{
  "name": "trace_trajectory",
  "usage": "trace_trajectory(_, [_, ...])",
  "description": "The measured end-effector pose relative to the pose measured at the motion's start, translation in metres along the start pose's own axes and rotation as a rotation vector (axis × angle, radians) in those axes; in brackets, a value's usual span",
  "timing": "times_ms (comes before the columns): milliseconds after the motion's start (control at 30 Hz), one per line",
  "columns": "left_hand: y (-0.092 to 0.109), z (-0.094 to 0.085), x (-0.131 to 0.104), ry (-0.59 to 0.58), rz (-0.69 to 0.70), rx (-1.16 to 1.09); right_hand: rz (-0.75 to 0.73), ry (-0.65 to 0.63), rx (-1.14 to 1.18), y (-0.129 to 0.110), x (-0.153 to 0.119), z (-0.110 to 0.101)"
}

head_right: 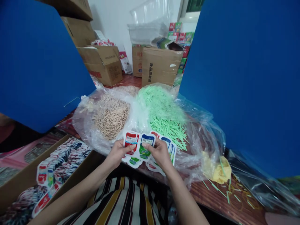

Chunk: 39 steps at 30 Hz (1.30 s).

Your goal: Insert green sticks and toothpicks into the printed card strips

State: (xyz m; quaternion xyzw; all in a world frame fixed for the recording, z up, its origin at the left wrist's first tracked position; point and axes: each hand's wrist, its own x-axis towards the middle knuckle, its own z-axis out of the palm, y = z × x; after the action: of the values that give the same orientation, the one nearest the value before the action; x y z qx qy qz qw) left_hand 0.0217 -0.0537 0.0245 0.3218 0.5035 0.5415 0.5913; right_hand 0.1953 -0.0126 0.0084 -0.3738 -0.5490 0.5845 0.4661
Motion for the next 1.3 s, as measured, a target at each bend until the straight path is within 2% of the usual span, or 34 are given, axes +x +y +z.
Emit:
trace_trajectory(100, [-0.002,0.0,-0.003,-0.015,-0.002,0.019,0.028,-0.013,0.025,-0.002,-0.007,-0.001])
trace_trajectory(300, [-0.01,-0.003,-0.003,-0.052,0.002,0.043,-0.019,0.05,-0.003,0.0,-0.015,-0.002])
trace_trajectory(433, [-0.014,-0.004,-0.003,-0.078,-0.005,0.014,0.049,0.02,0.063,0.003,-0.018,-0.001])
trace_trajectory(700, [-0.014,-0.012,-0.014,-0.134,-0.047,0.055,-0.014,0.093,-0.178,0.019,-0.039,0.006])
trace_trajectory(800, [-0.015,-0.02,-0.02,-0.129,-0.06,0.092,0.038,0.087,-0.044,0.023,-0.046,0.012])
trace_trajectory(933, [-0.018,-0.025,-0.021,-0.109,-0.083,0.037,0.105,-0.029,0.173,0.025,-0.053,0.012])
trace_trajectory(1000, [-0.019,-0.02,-0.02,-0.118,-0.102,0.016,0.086,-0.014,0.192,0.024,-0.055,0.009])
trace_trajectory(1167, [-0.016,0.003,-0.011,-0.143,-0.12,0.065,0.042,0.196,0.163,0.015,-0.056,-0.003])
trace_trajectory(1300, [-0.017,0.014,0.0,-0.147,-0.145,0.034,0.041,0.279,0.13,0.01,-0.057,-0.014])
